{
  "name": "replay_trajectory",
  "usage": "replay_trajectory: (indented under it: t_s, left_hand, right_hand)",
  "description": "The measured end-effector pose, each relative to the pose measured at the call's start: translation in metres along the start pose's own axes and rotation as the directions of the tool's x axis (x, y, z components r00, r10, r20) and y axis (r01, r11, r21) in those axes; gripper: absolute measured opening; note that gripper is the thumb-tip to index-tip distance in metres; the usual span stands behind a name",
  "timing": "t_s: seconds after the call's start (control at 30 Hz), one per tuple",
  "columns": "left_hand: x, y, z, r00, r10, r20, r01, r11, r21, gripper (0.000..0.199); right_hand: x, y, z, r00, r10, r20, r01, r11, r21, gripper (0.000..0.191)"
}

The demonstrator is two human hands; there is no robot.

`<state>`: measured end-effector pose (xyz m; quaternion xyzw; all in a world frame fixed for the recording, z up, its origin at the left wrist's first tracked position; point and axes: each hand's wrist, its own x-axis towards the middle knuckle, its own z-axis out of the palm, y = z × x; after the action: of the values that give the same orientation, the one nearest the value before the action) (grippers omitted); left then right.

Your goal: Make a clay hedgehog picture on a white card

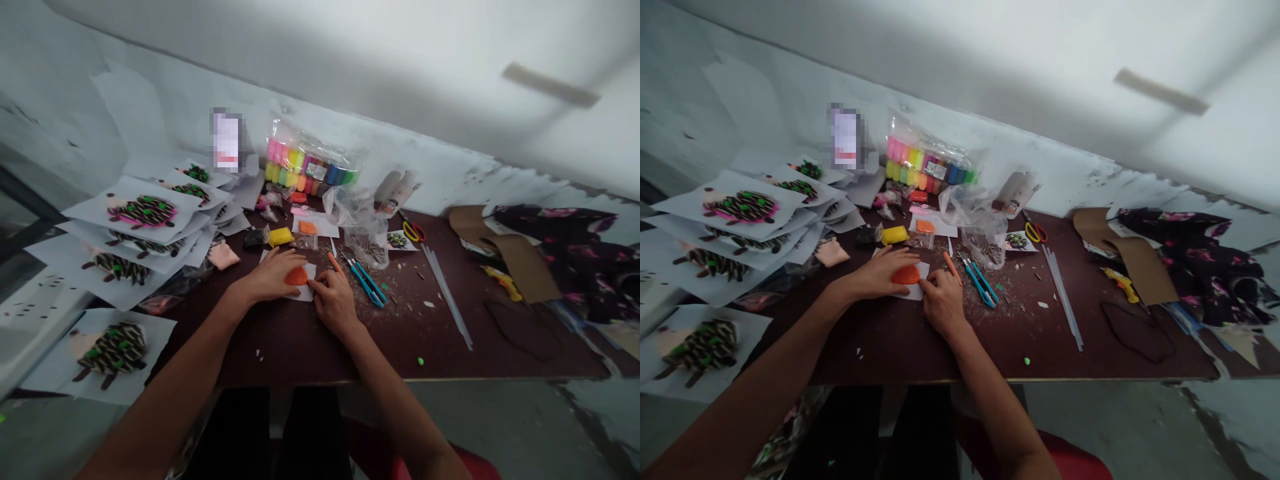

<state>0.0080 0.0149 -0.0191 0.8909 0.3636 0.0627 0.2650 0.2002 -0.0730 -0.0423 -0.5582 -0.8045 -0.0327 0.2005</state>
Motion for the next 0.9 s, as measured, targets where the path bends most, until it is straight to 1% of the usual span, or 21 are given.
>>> replay_trajectory:
  t_s: [0.17,0.27,0.37,0.47,0.53,0.73,0.9]
  left_hand:
    - [0.000,0.001,0.000,1.000,-0.004,0.007,0.004,1.000,0.010,0.065]
    - [-0.001,0.001,0.001,1.000,-0.020,0.019,0.020,1.000,0.009,0.066]
    - [0.000,0.002,0.001,1.000,-0.017,-0.007,0.017,1.000,0.013,0.070]
    - [0.000,0.002,0.002,0.999,0.000,-0.035,0.001,1.000,0.027,0.073]
    - [0.000,0.002,0.002,0.999,0.013,-0.038,-0.012,0.999,0.034,0.072]
    - [0.000,0.000,0.004,0.998,0.039,-0.040,-0.037,0.999,0.032,0.066]
    - [0.002,-0.002,0.008,0.998,0.036,-0.056,-0.034,0.999,0.035,0.065]
  right_hand:
    - [0.000,0.002,0.001,0.999,0.033,-0.040,-0.033,0.999,0.014,0.037]
    - [0.001,0.004,0.002,0.998,0.040,-0.042,-0.038,0.999,0.034,0.035]
    - [0.002,0.002,0.001,0.998,0.046,-0.030,-0.044,0.997,0.064,0.035]
    - [0.003,-0.003,0.000,0.994,0.096,-0.053,-0.090,0.991,0.101,0.033]
    - [0.004,-0.007,0.000,0.990,0.127,-0.065,-0.119,0.986,0.116,0.030]
    - [0.006,-0.017,0.006,0.988,0.146,-0.039,-0.142,0.986,0.088,0.028]
    - [0.009,-0.019,0.010,0.987,0.160,-0.018,-0.157,0.983,0.092,0.029]
